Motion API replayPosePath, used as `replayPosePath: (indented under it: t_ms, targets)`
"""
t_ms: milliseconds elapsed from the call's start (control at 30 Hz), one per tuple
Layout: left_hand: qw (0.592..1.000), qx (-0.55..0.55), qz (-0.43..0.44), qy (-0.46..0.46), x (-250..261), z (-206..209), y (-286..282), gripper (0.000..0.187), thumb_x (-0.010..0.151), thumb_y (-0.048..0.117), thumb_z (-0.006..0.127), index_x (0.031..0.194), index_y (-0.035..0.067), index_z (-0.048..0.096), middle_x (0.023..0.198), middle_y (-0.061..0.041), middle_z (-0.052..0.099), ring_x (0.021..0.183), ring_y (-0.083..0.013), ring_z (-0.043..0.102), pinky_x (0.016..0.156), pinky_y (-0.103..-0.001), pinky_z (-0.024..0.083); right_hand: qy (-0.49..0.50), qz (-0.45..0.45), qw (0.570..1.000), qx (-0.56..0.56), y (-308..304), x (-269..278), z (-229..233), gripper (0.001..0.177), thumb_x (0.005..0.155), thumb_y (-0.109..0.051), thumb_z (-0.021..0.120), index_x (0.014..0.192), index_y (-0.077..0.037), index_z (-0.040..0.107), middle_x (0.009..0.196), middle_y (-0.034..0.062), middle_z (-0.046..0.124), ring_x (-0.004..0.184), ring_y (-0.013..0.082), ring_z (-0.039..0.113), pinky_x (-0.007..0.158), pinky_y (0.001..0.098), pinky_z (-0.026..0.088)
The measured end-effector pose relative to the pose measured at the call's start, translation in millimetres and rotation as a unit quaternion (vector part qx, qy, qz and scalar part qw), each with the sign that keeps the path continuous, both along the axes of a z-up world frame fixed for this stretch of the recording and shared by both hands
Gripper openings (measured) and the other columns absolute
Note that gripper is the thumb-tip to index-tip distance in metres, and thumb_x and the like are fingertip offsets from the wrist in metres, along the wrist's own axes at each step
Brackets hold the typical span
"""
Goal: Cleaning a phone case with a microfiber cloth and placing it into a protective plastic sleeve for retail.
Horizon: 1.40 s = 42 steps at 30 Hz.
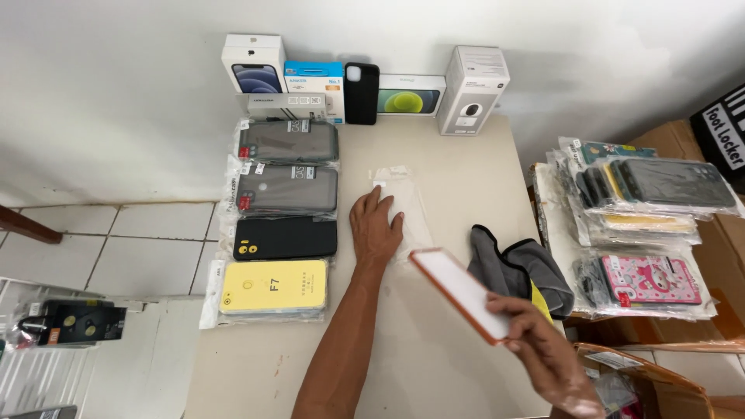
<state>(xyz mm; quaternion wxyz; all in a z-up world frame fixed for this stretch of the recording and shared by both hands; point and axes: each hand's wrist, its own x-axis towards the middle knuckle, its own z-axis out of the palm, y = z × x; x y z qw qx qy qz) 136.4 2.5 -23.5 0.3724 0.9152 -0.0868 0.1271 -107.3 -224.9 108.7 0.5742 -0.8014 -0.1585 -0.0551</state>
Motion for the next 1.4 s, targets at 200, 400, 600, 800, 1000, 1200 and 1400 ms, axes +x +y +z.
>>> replayPosePath:
  t_ms: [200,400,600,800,1000,1200,1400]
  targets:
    - [0.998,-0.048,-0.003,-0.029,-1,-1,2,0.033,0.090,0.021,0.070,0.120,0.009,0.073,0.148,-0.012,0.055,0.137,-0.0330,0.043,0.115,-0.054,0.031,-0.103,-0.036,0.991,-0.073,19,59,8,0.015,0.106,-0.006,0.047,0.110,-0.011,0.060,0.144,0.0114,0.056,0.150,0.0327,0.047,0.121,0.0438,0.042]
    - [0.986,-0.157,0.035,-0.040,0,4,6,0.021,0.098,0.015,0.065,0.116,0.006,0.072,0.135,-0.015,0.059,0.131,-0.0335,0.051,0.114,-0.050,0.039,-0.205,-0.063,0.968,-0.129,51,151,-51,0.007,0.096,0.002,0.064,0.096,-0.002,0.058,0.130,0.0175,0.063,0.136,0.0452,0.054,0.108,0.0506,0.046]
    - [0.965,-0.239,0.062,-0.086,-4,17,5,0.015,0.100,0.019,0.067,0.109,0.008,0.073,0.109,-0.007,0.064,0.104,-0.0232,0.063,0.092,-0.041,0.052,-0.156,-0.063,0.975,-0.147,67,166,-104,0.007,0.099,-0.001,0.062,0.097,-0.005,0.057,0.130,0.0125,0.060,0.140,0.0422,0.050,0.114,0.0522,0.043]
    - [0.922,-0.375,0.044,-0.081,-16,22,8,0.024,0.099,0.015,0.070,0.116,-0.002,0.069,0.094,-0.015,0.071,0.079,-0.0236,0.071,0.066,-0.037,0.061,-0.177,-0.089,0.966,-0.169,71,162,-94,0.007,0.097,-0.001,0.064,0.097,-0.006,0.059,0.132,0.0114,0.059,0.142,0.0418,0.047,0.116,0.0522,0.042]
    - [0.864,-0.499,-0.020,0.064,-24,27,3,0.052,0.096,0.011,0.069,0.141,-0.008,0.051,0.110,-0.026,0.068,0.085,-0.0255,0.072,0.073,-0.039,0.064,-0.234,-0.119,0.949,-0.177,75,164,-80,0.007,0.097,-0.001,0.065,0.096,-0.006,0.060,0.129,0.0128,0.062,0.138,0.0447,0.051,0.113,0.0558,0.045]
    - [0.802,-0.552,-0.044,0.222,-20,41,-5,0.042,0.096,0.012,0.071,0.135,-0.002,0.062,0.099,-0.015,0.076,0.085,-0.0162,0.070,0.075,-0.030,0.061,-0.226,-0.109,0.957,-0.146,81,173,-80,0.009,0.092,0.000,0.072,0.092,-0.005,0.064,0.127,0.0119,0.063,0.137,0.0446,0.052,0.113,0.0572,0.046]
    - [0.808,-0.540,-0.019,0.235,-18,26,-5,0.030,0.095,0.012,0.073,0.122,0.000,0.071,0.097,-0.016,0.077,0.086,-0.0200,0.072,0.077,-0.036,0.062,-0.172,-0.221,0.958,-0.053,75,175,-86,0.016,0.093,-0.010,0.076,0.103,-0.007,0.064,0.136,0.0145,0.060,0.127,0.0354,0.061,0.107,0.0465,0.051]
